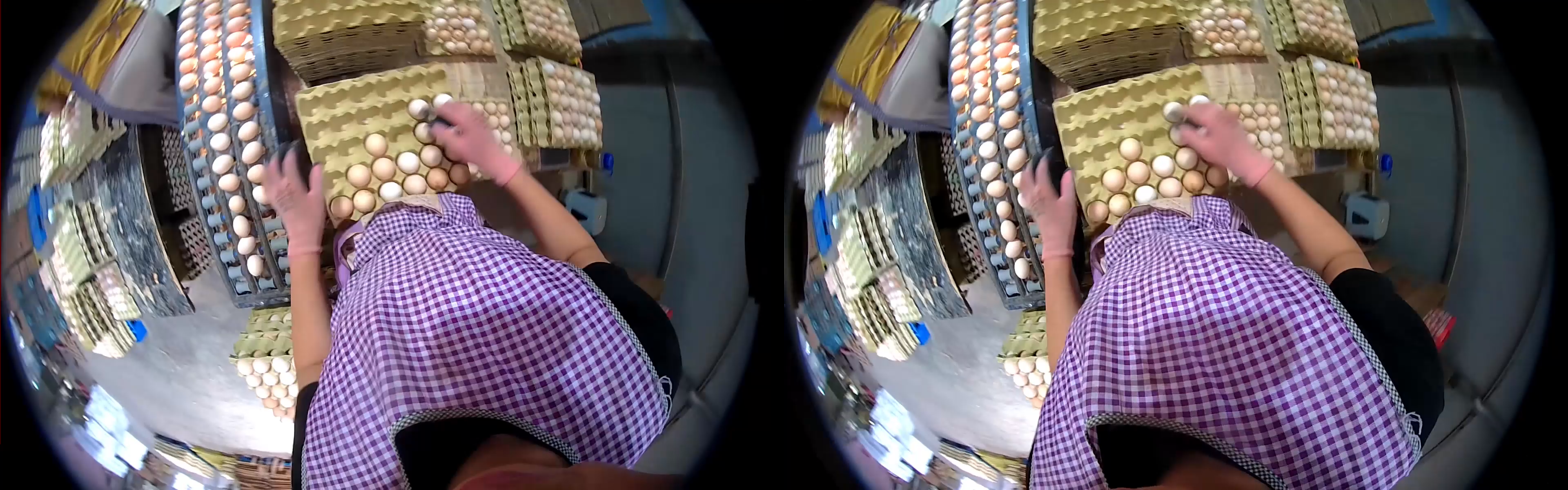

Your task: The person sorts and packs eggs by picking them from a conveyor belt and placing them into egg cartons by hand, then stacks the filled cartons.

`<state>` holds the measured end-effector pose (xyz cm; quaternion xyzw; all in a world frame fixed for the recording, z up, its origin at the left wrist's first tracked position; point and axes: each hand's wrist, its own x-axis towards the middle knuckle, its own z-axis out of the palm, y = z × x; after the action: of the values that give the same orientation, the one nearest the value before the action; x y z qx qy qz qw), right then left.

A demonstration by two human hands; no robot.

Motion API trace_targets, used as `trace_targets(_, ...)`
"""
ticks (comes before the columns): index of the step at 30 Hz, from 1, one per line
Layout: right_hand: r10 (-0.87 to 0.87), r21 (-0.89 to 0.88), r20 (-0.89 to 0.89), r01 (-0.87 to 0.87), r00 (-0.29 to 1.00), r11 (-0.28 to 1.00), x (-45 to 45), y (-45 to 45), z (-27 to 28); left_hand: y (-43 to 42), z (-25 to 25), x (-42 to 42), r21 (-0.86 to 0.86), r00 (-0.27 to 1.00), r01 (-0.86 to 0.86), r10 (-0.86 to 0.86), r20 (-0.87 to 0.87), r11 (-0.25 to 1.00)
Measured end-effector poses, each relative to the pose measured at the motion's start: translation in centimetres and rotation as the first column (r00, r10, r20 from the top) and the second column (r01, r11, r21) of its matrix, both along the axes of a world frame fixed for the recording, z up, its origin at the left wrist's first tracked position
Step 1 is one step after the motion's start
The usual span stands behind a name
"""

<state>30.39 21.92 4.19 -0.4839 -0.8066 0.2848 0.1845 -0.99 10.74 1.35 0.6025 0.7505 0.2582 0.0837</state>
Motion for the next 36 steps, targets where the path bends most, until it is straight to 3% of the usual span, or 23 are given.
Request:
trace_targets(1, -0.079, 0.078, 0.05, 0.075, 0.996, 0.994, 2.1, 1.2, -0.3, 2.0, 0.9, 1.7, 0.005, 0.987, 0.142, -0.142, 0.074, 0.99)
trace_targets(3, -0.159, 0.096, 0.162, 0.145, 0.974, 0.985, 4.7, 3.2, -3.0, 6.0, 1.2, 5.8, 0.065, 0.928, 0.371, -0.372, 0.016, 0.926)
trace_targets(5, -0.096, 0.201, 0.321, 0.031, 0.942, 0.979, 4.2, 4.1, -5.2, 9.8, 0.6, 9.8, 0.096, 0.83, 0.558, -0.557, -0.034, 0.824)
trace_targets(9, -0.096, 0.186, 0.299, 0.04, 0.95, 0.982, 3.2, 4.5, -6.9, 14.0, -4.7, 12.6, -0.082, 0.636, 0.738, -0.73, -0.249, 0.67)
trace_targets(11, -0.168, -0.011, 0.036, 0.169, 0.985, 0.986, 3.7, 4.0, -5.6, 14.0, -5.1, 11.8, -0.03, 0.74, 0.673, -0.67, 0.061, 0.739)
trace_targets(12, -0.278, -0.223, -0.154, 0.24, 0.948, 0.945, 4.5, 3.8, -5.5, 13.1, -3.0, 11.7, -0.096, 0.808, 0.569, -0.534, 0.247, 0.817)
trace_targets(13, -0.28, -0.227, -0.155, 0.242, 0.947, 0.943, 5.0, 3.1, -5.2, 12.0, -2.6, 11.1, -0.099, 0.808, 0.571, -0.535, 0.247, 0.815)
trace_targets(14, -0.47, -0.556, -0.462, 0.168, 0.752, 0.814, 5.9, 2.0, -4.7, 11.2, -2.4, 10.7, 0.001, 0.662, 0.414, -0.302, 0.686, 0.91)
trace_targets(15, -0.683, -0.773, -0.59, -0.056, 0.43, 0.632, 6.3, 1.3, -4.5, 10.8, -2.4, 10.1, -0.002, 0.287, 0.213, -0.06, 0.956, 0.977)
trace_targets(16, -0.702, -0.774, -0.559, 0.025, 0.441, 0.632, 6.0, 0.9, -4.5, 10.3, -2.6, 9.2, 0.0, 0.138, 0.233, -0.033, 0.99, 0.973)
trace_targets(17, -0.331, -0.472, -0.484, 0.077, 0.81, 0.878, 6.3, 1.2, -4.6, 10.8, -3.3, 8.7, 0.073, 0.537, 0.348, -0.262, 0.802, 0.935)
trace_targets(18, -0.184, -0.354, -0.196, 0.105, 0.963, 0.929, 5.7, 1.0, -3.8, 10.6, -1.0, 9.9, -0.097, 0.742, 0.481, -0.346, 0.574, 0.871)
trace_targets(19, -0.05, -0.223, 0.136, 0.08, 0.989, 0.971, 4.8, 0.9, -3.2, 10.7, 1.7, 11.7, -0.299, 0.838, 0.537, -0.459, 0.294, 0.789)
trace_targets(20, 0.055, -0.141, 0.297, -0.013, 0.953, 0.99, 4.3, 0.9, -4.5, 10.8, 1.7, 12.9, -0.449, 0.798, 0.551, -0.602, 0.036, 0.704)
trace_targets(25, 0.153, -0.147, 0.295, -0.113, 0.943, 0.983, 4.6, 2.1, -4.1, 10.9, -0.8, 11.9, -0.511, 0.658, 0.637, -0.752, -0.03, 0.578)
trace_targets(27, 0.067, -0.448, -0.048, -0.081, 0.997, 0.891, 5.2, 2.1, -2.9, 9.6, -1.7, 9.1, -0.243, 0.734, 0.668, -0.571, 0.366, 0.703)
trace_targets(28, -0.067, -0.538, -0.211, -0.059, 0.975, 0.841, 6.2, 1.4, -2.9, 8.3, -1.6, 7.8, -0.229, 0.626, 0.624, -0.303, 0.718, 0.747)
trace_targets(29, -0.309, -0.61, -0.49, -0.067, 0.815, 0.789, 7.2, 0.0, -4.7, 6.7, -0.5, 6.9, -0.287, 0.345, 0.503, 0.115, 0.932, 0.815)
trace_targets(31, -0.638, -0.789, -0.604, -0.242, 0.477, 0.565, 7.6, -2.7, -1.5, 4.5, -0.1, 5.4, -0.144, -0.14, 0.471, 0.235, 0.962, 0.871)
trace_targets(33, -0.662, -0.776, -0.627, -0.412, 0.412, 0.479, 9.0, -3.5, -4.0, 4.3, 2.2, 6.3, -0.234, 0.112, 0.457, 0.206, 0.972, 0.858)
trace_targets(34, -0.606, -0.791, -0.603, -0.288, 0.519, 0.54, 8.2, -3.2, -2.4, 5.3, 2.1, 7.3, -0.303, 0.376, 0.552, 0.092, 0.922, 0.777)
trace_targets(35, -0.388, -0.669, -0.593, -0.163, 0.706, 0.725, 7.8, -2.2, -2.8, 5.8, -0.1, 8.8, -0.237, 0.55, 0.621, -0.2, 0.811, 0.747)
trace_targets(36, -0.132, -0.495, -0.389, -0.086, 0.912, 0.865, 8.6, -1.7, -4.0, 6.4, 2.2, 10.6, -0.41, 0.779, 0.625, -0.506, 0.37, 0.664)
